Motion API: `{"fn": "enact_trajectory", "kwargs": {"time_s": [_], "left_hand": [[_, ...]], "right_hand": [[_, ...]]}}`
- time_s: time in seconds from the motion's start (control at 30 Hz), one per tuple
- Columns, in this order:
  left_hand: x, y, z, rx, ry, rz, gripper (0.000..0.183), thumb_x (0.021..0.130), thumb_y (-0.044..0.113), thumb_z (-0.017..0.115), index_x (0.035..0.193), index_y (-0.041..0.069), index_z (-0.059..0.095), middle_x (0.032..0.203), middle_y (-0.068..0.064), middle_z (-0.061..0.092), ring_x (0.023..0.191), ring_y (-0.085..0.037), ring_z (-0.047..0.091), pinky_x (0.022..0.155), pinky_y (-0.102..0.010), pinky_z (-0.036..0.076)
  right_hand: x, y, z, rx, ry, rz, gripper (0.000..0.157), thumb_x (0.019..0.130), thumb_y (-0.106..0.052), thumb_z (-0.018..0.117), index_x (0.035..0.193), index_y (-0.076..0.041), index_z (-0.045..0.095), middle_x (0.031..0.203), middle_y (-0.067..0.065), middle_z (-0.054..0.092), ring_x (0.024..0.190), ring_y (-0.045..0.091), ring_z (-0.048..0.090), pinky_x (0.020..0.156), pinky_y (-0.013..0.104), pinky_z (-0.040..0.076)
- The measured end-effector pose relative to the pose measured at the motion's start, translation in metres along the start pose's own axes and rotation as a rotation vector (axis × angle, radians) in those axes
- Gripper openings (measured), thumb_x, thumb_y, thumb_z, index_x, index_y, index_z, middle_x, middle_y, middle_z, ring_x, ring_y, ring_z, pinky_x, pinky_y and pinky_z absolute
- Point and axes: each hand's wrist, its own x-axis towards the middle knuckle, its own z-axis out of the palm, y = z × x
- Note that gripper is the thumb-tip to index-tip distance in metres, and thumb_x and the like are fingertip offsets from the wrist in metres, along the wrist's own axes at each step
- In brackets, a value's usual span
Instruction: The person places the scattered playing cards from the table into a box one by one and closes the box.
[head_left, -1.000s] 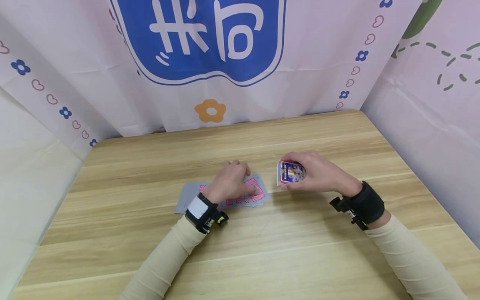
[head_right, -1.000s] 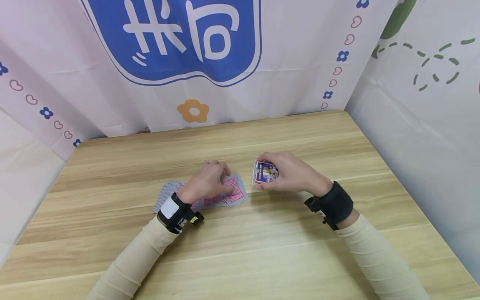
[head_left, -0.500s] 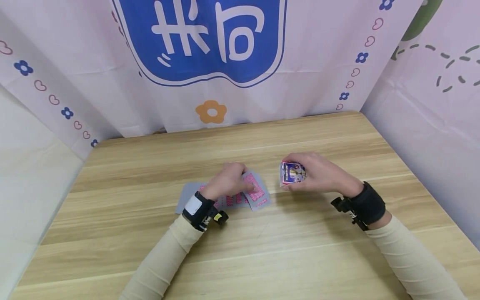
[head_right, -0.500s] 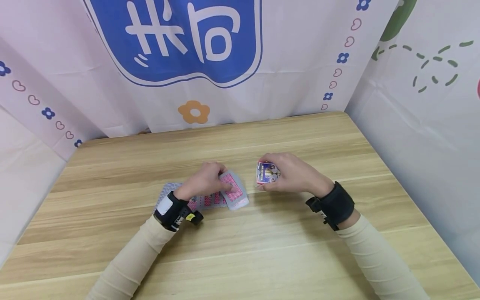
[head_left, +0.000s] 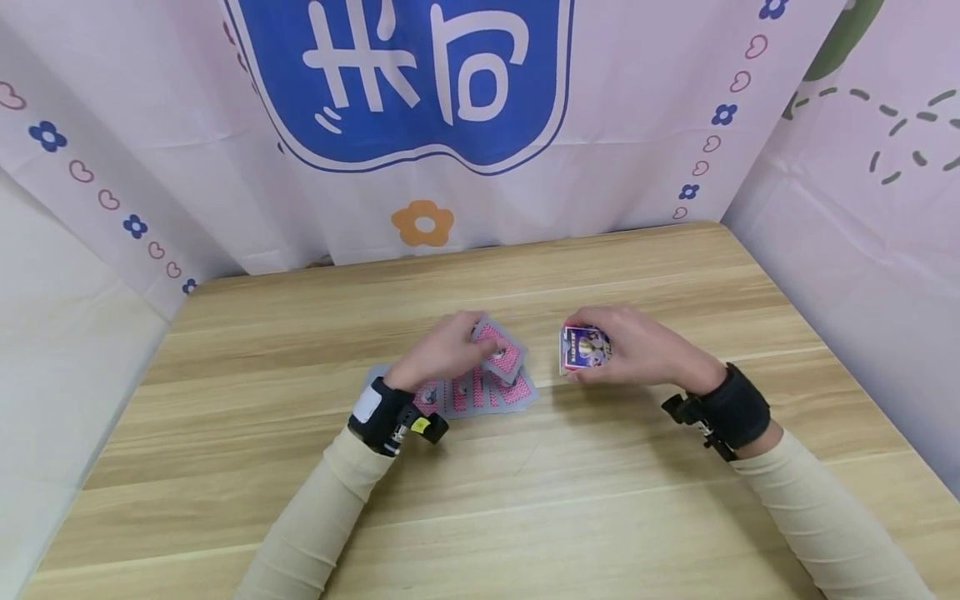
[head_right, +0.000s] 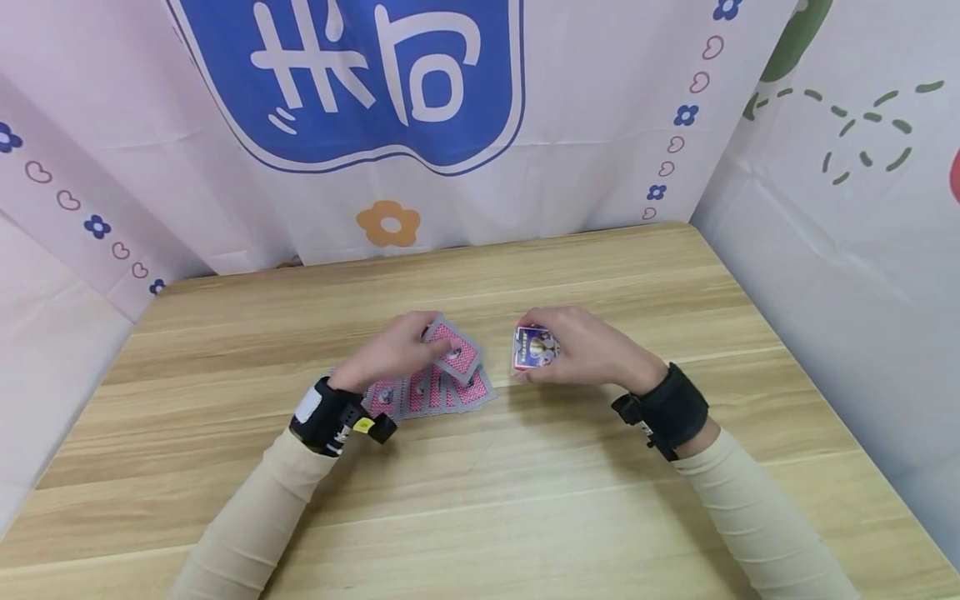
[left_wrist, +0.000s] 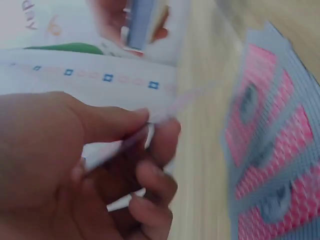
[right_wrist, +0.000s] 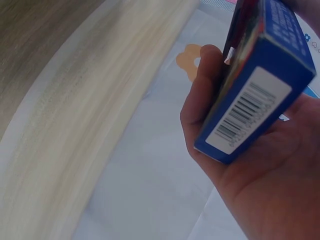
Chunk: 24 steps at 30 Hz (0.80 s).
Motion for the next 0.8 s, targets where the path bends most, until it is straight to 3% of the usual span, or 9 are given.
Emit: {"fn": "enact_trajectory", "kwargs": {"time_s": [0.17, 0.27, 0.37, 0.53, 0.7, 0.8], "left_hand": [[-0.003, 0.01, -0.002, -0.254, -0.047, -0.001, 0.013, 0.097, 0.026, 0.054, 0.103, 0.015, 0.056, 0.085, -0.005, 0.065, 0.079, -0.033, 0.057, 0.064, -0.04, 0.044], [-0.004, 0.016, -0.001, -0.323, -0.063, -0.008, 0.016, 0.097, 0.028, 0.055, 0.108, 0.017, 0.056, 0.092, -0.005, 0.066, 0.085, -0.034, 0.057, 0.075, -0.05, 0.046], [-0.003, 0.019, 0.004, -0.369, -0.076, -0.005, 0.017, 0.097, 0.026, 0.055, 0.111, 0.017, 0.056, 0.095, -0.005, 0.068, 0.087, -0.036, 0.058, 0.077, -0.055, 0.046], [-0.002, 0.022, 0.017, -0.416, -0.067, 0.002, 0.017, 0.097, 0.024, 0.054, 0.112, 0.017, 0.056, 0.095, -0.004, 0.069, 0.083, -0.041, 0.058, 0.067, -0.044, 0.046], [0.0, 0.024, 0.028, -0.433, 0.036, 0.025, 0.016, 0.098, 0.027, 0.053, 0.111, 0.018, 0.053, 0.085, -0.009, 0.068, 0.075, -0.041, 0.059, 0.053, -0.031, 0.04], [0.0, 0.025, 0.032, -0.432, 0.09, 0.04, 0.017, 0.098, 0.029, 0.052, 0.11, 0.016, 0.052, 0.083, -0.01, 0.066, 0.073, -0.04, 0.058, 0.052, -0.029, 0.037]], "right_hand": [[0.0, -0.001, 0.001, 0.014, -0.006, -0.001, 0.065, 0.069, -0.049, 0.078, 0.118, -0.011, 0.057, 0.1, 0.0, 0.063, 0.081, 0.012, 0.055, 0.067, 0.033, 0.051], [0.0, -0.003, 0.001, 0.021, -0.008, 0.0, 0.067, 0.069, -0.052, 0.077, 0.118, -0.011, 0.057, 0.1, 0.0, 0.063, 0.081, 0.012, 0.055, 0.067, 0.033, 0.051], [0.001, -0.005, 0.001, 0.038, -0.006, -0.01, 0.067, 0.068, -0.054, 0.077, 0.117, -0.012, 0.057, 0.1, -0.001, 0.063, 0.08, 0.011, 0.055, 0.066, 0.033, 0.051], [0.002, -0.008, 0.001, 0.059, -0.009, -0.039, 0.065, 0.069, -0.054, 0.077, 0.115, -0.012, 0.058, 0.098, -0.003, 0.062, 0.079, 0.01, 0.055, 0.065, 0.032, 0.051], [0.001, -0.01, 0.002, 0.061, -0.011, -0.007, 0.064, 0.068, -0.053, 0.077, 0.114, -0.012, 0.057, 0.096, -0.002, 0.063, 0.077, 0.01, 0.056, 0.062, 0.031, 0.051], [0.001, -0.012, 0.001, 0.056, 0.003, 0.024, 0.064, 0.068, -0.052, 0.078, 0.114, -0.012, 0.057, 0.094, -0.002, 0.063, 0.073, 0.01, 0.056, 0.058, 0.03, 0.051]]}}
